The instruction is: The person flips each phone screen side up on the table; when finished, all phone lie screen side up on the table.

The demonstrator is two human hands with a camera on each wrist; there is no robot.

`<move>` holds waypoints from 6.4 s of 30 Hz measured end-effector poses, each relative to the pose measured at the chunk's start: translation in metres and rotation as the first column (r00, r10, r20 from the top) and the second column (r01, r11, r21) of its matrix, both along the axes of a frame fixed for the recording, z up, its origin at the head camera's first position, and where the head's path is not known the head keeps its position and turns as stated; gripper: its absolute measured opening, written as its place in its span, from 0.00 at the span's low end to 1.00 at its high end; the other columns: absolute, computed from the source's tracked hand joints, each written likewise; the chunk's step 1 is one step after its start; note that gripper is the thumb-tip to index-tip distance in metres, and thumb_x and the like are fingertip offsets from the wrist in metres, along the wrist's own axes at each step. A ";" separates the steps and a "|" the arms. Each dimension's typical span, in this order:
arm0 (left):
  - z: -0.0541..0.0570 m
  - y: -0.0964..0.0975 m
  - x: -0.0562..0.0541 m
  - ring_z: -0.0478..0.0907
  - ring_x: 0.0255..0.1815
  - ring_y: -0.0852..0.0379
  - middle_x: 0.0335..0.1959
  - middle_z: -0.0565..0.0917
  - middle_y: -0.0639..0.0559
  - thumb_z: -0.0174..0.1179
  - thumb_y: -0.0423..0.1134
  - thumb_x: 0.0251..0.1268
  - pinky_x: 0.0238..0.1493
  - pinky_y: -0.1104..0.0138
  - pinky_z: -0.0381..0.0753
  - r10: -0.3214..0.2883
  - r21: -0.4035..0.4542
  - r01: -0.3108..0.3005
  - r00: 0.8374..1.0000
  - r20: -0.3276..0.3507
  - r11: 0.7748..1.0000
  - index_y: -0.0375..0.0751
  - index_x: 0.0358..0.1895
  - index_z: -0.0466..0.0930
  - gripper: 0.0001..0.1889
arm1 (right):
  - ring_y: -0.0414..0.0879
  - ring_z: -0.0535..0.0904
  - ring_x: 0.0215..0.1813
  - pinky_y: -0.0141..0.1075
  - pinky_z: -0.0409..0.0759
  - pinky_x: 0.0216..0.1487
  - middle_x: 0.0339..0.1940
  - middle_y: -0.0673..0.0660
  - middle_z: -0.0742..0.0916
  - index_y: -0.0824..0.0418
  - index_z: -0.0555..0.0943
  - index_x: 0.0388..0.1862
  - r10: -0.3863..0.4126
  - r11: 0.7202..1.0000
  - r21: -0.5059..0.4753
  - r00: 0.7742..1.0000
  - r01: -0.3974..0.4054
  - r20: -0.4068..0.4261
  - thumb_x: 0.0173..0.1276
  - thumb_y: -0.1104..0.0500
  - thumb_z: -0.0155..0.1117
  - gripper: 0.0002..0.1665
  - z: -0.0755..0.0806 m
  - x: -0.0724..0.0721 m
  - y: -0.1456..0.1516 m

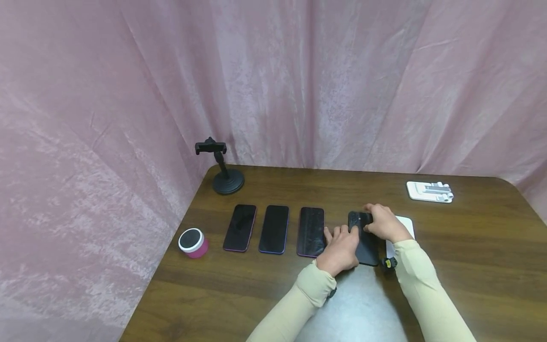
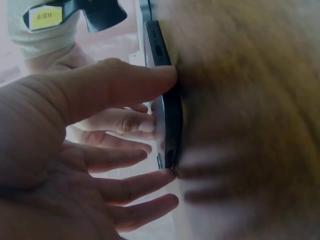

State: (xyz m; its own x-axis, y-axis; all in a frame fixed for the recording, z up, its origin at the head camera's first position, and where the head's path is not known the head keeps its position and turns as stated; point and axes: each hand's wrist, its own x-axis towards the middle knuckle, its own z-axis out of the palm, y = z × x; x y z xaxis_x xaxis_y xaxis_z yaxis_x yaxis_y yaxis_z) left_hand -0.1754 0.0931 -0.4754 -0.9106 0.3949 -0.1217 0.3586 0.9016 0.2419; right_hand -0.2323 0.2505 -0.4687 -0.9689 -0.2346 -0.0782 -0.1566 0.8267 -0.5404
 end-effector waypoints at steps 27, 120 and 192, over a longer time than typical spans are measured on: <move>-0.002 -0.002 -0.004 0.69 0.48 0.53 0.49 0.74 0.47 0.79 0.41 0.48 0.48 0.68 0.74 -0.076 0.009 0.076 0.997 0.029 0.997 0.41 0.60 0.76 0.33 | 0.72 0.77 0.56 0.61 0.75 0.53 0.56 0.80 0.80 0.77 0.72 0.63 -0.062 0.981 -0.185 0.998 0.060 -0.003 0.54 0.69 0.74 0.37 0.005 0.006 0.011; 0.011 -0.019 -0.011 0.80 0.53 0.42 0.53 0.79 0.37 0.71 0.46 0.59 0.51 0.57 0.80 0.252 0.445 -0.310 0.950 0.185 0.840 0.33 0.64 0.75 0.32 | 0.63 0.79 0.47 0.48 0.83 0.41 0.64 0.78 0.75 0.77 0.69 0.66 -0.174 0.952 -0.228 0.974 0.204 0.145 0.56 0.69 0.70 0.39 -0.006 0.034 -0.025; 0.009 0.045 -0.005 0.71 0.57 0.56 0.59 0.76 0.54 0.79 0.52 0.49 0.58 0.65 0.71 -0.109 0.197 0.100 0.993 0.035 0.975 0.49 0.68 0.70 0.42 | 0.77 0.69 0.65 0.66 0.71 0.58 0.67 0.80 0.72 0.77 0.66 0.69 -0.206 0.959 -0.206 0.978 0.197 -0.024 0.65 0.66 0.66 0.36 0.014 0.035 0.067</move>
State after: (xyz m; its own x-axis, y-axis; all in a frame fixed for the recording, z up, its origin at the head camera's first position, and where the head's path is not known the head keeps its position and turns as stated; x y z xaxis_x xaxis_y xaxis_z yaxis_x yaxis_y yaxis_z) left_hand -0.1802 0.1385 -0.4664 -0.8582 0.5080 -0.0729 0.4334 0.7935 0.4273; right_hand -0.1968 0.3170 -0.4551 -0.9992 -0.0408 -0.0053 -0.0257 0.7185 -0.6951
